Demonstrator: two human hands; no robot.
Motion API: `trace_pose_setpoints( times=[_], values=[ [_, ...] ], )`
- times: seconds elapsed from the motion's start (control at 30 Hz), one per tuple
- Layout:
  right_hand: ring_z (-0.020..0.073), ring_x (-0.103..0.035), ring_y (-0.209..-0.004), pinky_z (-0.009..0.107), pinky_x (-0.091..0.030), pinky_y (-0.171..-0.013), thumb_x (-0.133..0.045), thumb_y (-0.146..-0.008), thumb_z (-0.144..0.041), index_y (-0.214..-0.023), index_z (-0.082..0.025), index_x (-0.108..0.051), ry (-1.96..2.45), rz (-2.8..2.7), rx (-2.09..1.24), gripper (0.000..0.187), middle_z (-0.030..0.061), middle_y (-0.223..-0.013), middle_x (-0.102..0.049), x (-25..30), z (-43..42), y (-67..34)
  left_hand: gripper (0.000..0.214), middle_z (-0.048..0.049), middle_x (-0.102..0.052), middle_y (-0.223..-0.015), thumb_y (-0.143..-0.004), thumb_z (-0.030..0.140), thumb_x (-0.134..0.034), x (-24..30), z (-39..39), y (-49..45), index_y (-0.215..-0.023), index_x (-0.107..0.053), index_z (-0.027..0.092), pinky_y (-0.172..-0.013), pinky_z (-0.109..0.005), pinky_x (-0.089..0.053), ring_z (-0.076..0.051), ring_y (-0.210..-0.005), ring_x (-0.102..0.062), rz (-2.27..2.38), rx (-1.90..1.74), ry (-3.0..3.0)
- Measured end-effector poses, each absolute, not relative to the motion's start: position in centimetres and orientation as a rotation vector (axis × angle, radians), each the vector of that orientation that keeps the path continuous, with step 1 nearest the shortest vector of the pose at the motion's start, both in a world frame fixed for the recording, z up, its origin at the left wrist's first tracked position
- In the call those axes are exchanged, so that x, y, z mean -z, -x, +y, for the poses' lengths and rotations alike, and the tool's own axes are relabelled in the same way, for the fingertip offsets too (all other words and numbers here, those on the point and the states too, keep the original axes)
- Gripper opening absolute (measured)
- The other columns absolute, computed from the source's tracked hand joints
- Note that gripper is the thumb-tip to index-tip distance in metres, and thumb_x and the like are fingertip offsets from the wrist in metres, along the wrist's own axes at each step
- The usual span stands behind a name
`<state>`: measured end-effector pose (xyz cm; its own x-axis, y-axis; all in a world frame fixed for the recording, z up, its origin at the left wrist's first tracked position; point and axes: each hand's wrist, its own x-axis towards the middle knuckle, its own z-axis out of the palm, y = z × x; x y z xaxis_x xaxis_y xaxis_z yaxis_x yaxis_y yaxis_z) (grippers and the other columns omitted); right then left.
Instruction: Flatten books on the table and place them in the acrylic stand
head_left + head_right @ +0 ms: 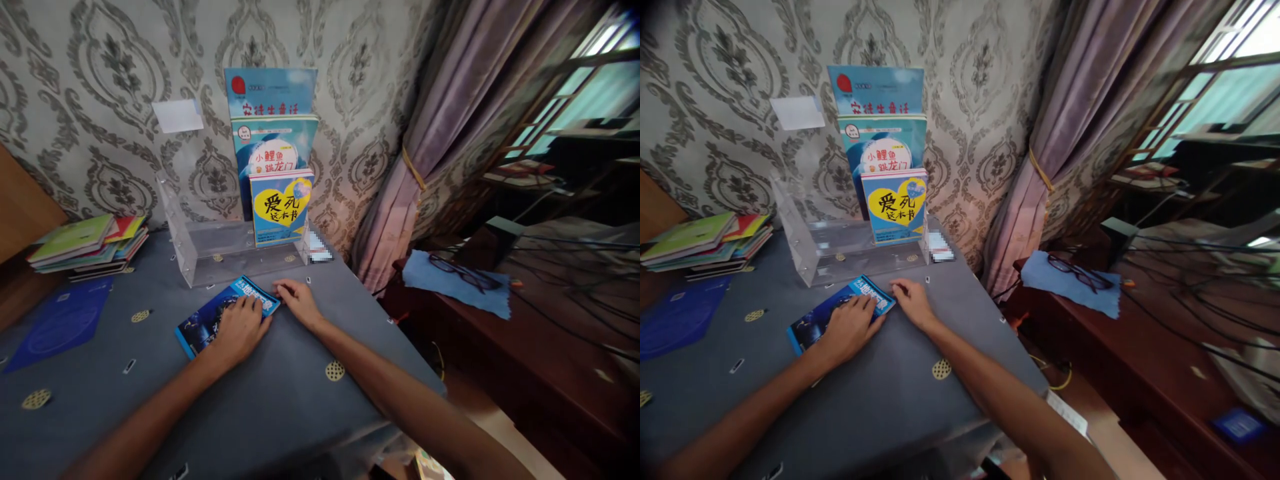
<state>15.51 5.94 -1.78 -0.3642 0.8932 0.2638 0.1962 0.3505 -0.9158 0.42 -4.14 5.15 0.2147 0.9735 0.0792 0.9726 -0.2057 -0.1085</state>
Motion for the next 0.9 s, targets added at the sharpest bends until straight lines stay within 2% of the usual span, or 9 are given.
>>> trace_pose_setpoints(
  times=[0.2, 0.5, 0.77, 0.9],
  values=[
    [0.0158, -0.067, -0.070, 0.027, -0.053, -0.065, -0.048, -0.094, -0.033, -0.113, -0.020, -0.070, 0.930, -1.708, -1.148, 0.032, 0.0037, -0.083, -0.075, 1.8, 6.3, -15.5, 0.037, -0.0157, -0.069, -0.119, -0.102, 0.036, -0.039, -5.1, -4.0, -0.1, -0.114, -0.067, 0.013, -0.085, -0.039, -0.054, -0.029, -0.109, -0.065, -1.884, -0.015, 2.354],
    [0.0176, -0.068, -0.070, 0.030, -0.053, -0.066, -0.050, -0.094, -0.048, -0.109, -0.020, -0.069, 0.910, -1.597, -1.136, 0.038, 0.0043, -0.079, -0.074, 1.1, 6.1, -15.8, 0.036, -0.0138, -0.070, -0.119, -0.102, 0.030, -0.036, -4.8, -3.8, 0.2, -0.110, -0.069, 0.015, -0.085, -0.036, -0.053, -0.026, -0.105, -0.067, -1.823, 0.002, 2.370],
    [0.0136, -0.059, -0.055, 0.026, -0.048, -0.055, -0.051, -0.091, -0.054, -0.106, -0.019, -0.068, 0.875, -1.529, -1.092, 0.041, 0.0027, -0.075, -0.072, -0.2, 5.3, -15.8, 0.032, -0.0121, -0.071, -0.116, -0.101, 0.023, -0.038, -5.0, -3.9, 0.3, -0.107, -0.069, 0.016, -0.085, -0.032, -0.052, -0.024, -0.104, -0.067, -1.792, -0.005, 2.386],
    [0.0101, -0.052, -0.047, 0.023, -0.044, -0.049, -0.048, -0.093, -0.054, -0.109, -0.018, -0.067, 0.851, -1.529, -1.059, 0.044, 0.0014, -0.075, -0.070, -1.0, 4.5, -15.8, 0.035, -0.0134, -0.071, -0.115, -0.102, 0.028, -0.036, -4.8, -4.0, 0.2, -0.107, -0.069, 0.015, -0.086, -0.034, -0.052, -0.025, -0.105, -0.066, -1.796, -0.006, 2.361]
  ],
)
